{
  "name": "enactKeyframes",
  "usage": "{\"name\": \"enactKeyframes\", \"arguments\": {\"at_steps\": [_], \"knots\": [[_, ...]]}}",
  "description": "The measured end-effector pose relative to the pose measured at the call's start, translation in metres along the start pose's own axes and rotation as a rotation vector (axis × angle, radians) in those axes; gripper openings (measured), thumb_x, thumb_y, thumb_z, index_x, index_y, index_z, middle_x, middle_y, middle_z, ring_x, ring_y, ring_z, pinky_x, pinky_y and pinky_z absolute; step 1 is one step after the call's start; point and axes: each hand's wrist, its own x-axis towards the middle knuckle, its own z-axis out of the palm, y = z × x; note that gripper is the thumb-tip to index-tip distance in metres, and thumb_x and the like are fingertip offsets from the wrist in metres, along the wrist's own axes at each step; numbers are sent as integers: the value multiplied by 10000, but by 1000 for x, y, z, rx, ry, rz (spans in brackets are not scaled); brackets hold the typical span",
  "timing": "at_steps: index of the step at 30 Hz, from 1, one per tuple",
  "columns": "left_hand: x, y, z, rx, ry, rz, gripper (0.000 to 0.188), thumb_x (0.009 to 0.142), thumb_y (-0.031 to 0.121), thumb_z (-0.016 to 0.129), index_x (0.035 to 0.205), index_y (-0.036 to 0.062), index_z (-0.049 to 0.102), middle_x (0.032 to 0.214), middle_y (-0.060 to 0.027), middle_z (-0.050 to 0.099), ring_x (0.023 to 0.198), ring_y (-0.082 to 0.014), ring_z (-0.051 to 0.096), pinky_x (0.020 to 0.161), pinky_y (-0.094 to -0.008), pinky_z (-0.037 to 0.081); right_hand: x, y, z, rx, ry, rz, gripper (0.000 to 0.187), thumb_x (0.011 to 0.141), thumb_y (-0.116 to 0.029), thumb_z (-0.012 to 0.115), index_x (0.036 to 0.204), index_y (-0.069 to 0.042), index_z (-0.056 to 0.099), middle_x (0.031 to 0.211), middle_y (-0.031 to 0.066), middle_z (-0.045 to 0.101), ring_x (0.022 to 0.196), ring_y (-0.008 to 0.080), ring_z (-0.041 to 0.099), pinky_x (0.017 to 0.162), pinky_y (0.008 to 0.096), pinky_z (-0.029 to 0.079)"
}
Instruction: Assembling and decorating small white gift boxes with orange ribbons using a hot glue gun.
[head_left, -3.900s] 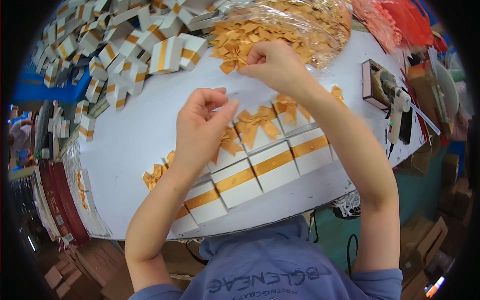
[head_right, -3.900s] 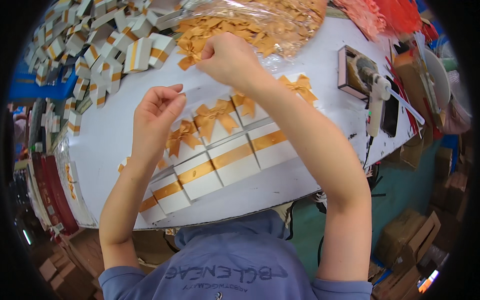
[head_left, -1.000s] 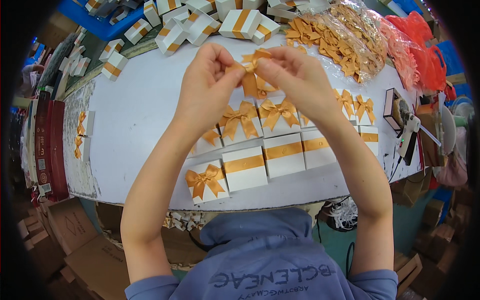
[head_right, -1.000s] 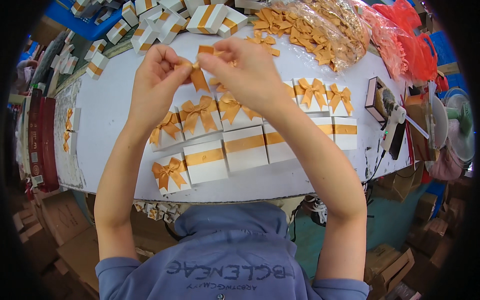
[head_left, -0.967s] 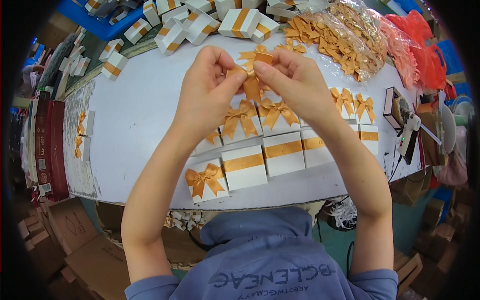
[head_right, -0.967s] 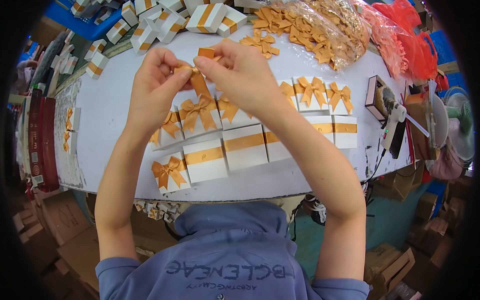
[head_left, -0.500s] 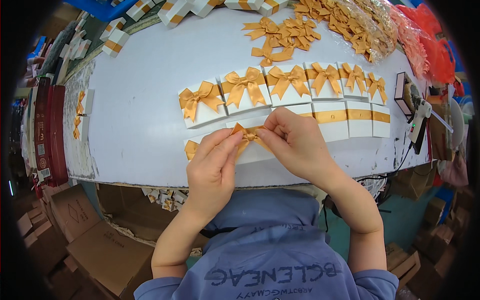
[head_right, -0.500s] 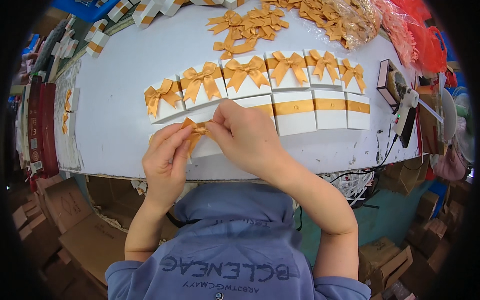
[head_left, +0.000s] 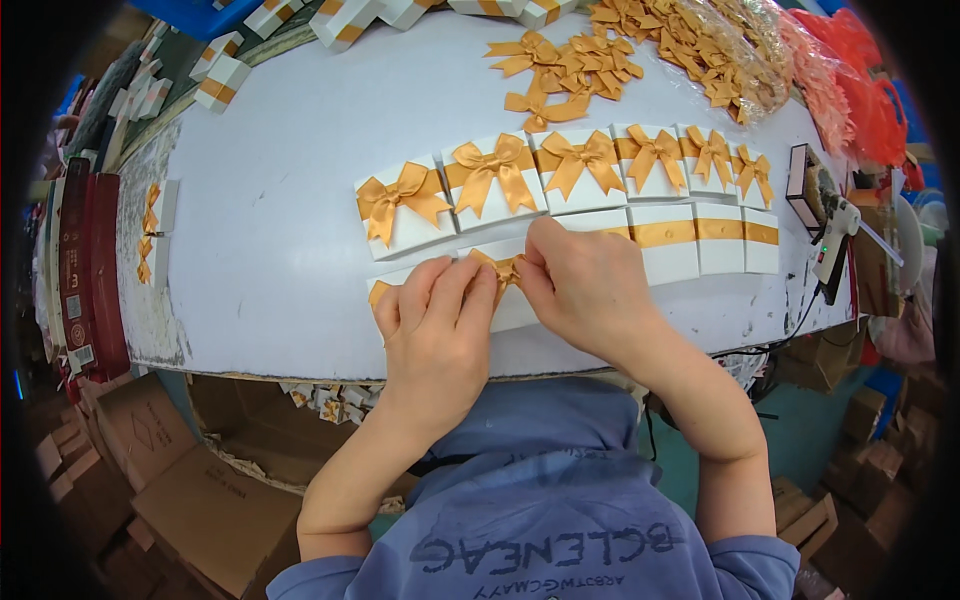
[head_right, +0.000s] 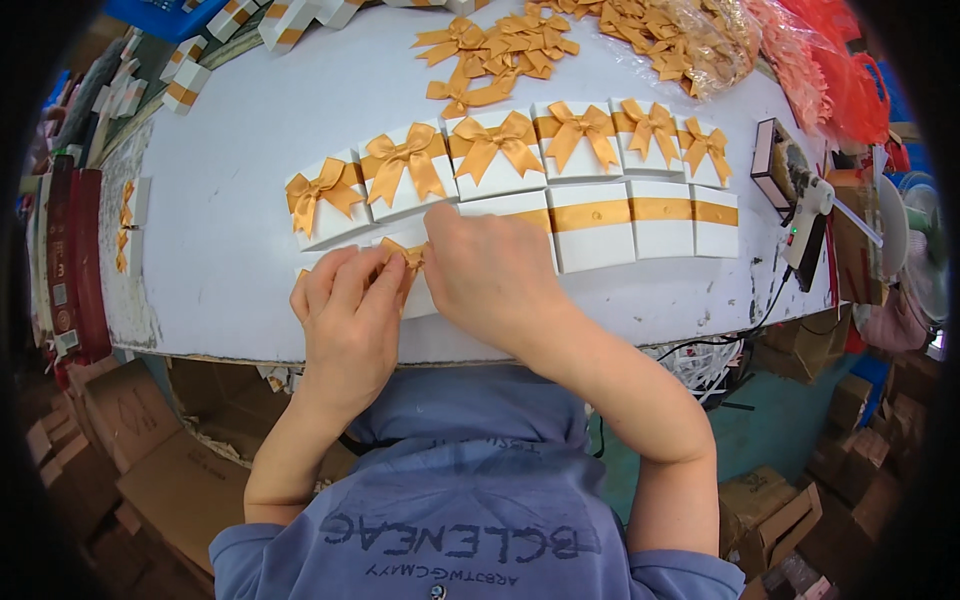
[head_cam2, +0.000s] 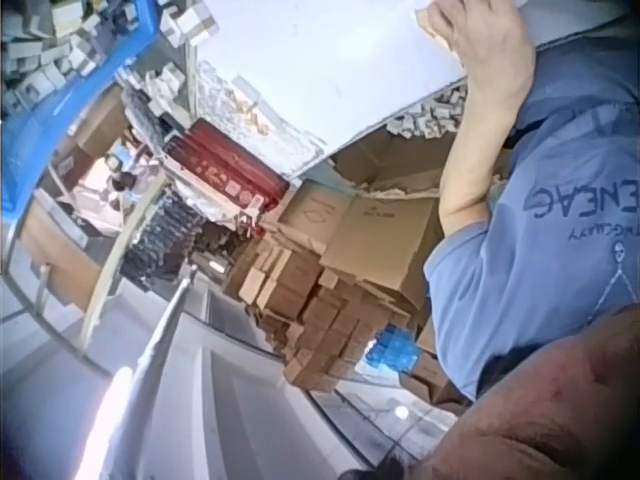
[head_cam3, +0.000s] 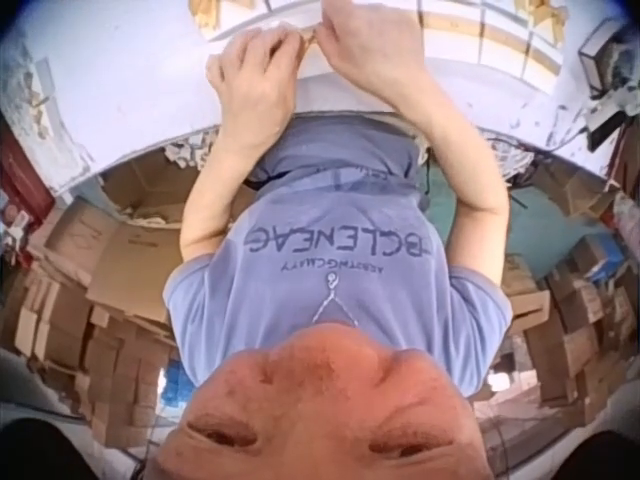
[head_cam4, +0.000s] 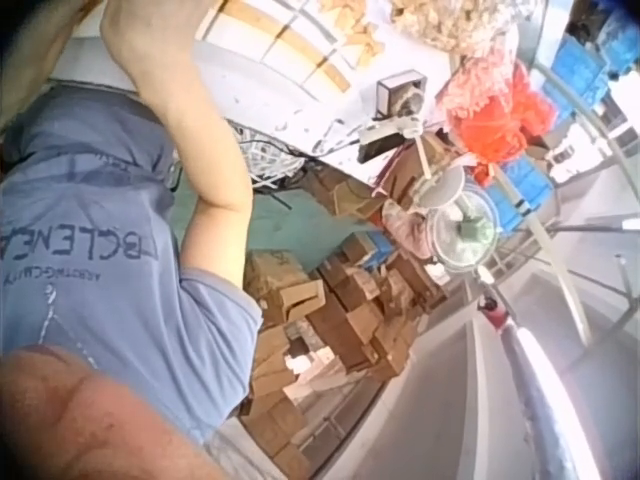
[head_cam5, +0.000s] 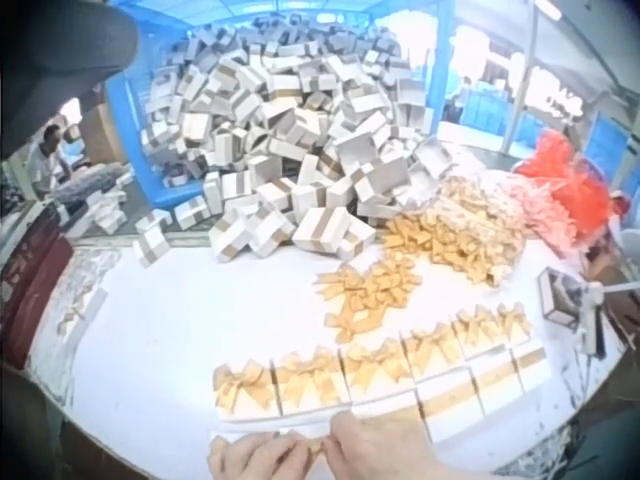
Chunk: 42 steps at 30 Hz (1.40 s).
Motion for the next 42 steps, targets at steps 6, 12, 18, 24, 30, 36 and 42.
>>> {"name": "enactKeyframes", "arguments": {"at_steps": [6,12,18,24,30,36,42], "knots": [[-2,3,-2,125,-67,56,352,741,60,567,1088,101,613,1037,-60,556,991,-217,473,854,-369,260,71,32,-33,-12,174,0,125,714,-159,639,755,-44,615,606,84,582,558,231,568,529,339,442],[5,0,-5,123,-81,86,379,721,52,555,1093,103,606,1043,-66,550,996,-216,485,853,-375,261,139,59,-34,-417,-235,117,149,679,-117,617,802,-49,663,799,128,651,760,289,631,628,373,498],[49,-34,-17,-487,61,-108,356,723,41,620,1075,67,571,1166,-121,529,1094,-263,494,905,-393,336,139,53,-49,-220,-215,63,112,622,-136,621,704,-60,633,648,59,611,622,169,585,577,291,455],[108,-53,-7,-828,29,-165,379,739,20,638,1084,53,486,1259,-200,476,1166,-268,466,929,-357,389,117,50,-74,498,-304,56,96,666,-122,603,682,-30,582,614,-17,545,558,43,464,473,205,344],[112,-29,-2,-1504,-81,-192,283,770,-28,613,974,42,430,1080,-160,557,972,-158,542,829,-273,447,77,52,-66,1198,-598,94,64,666,-109,608,694,-52,601,584,-24,527,482,40,406,442,180,286],[92,7,6,-1545,38,-378,233,806,-43,582,920,46,399,904,-60,562,801,-78,557,685,-193,470,23,45,-51,1232,-135,243,241,875,-212,508,1016,-24,561,737,-14,567,567,13,431,475,160,310],[73,29,21,-1269,6,-409,91,812,-46,560,863,-10,493,852,-59,581,741,-75,571,614,-203,473,-2,44,-33,1100,176,241,108,844,-83,578,797,-5,521,555,-25,504,494,20,405,438,200,332]]}}
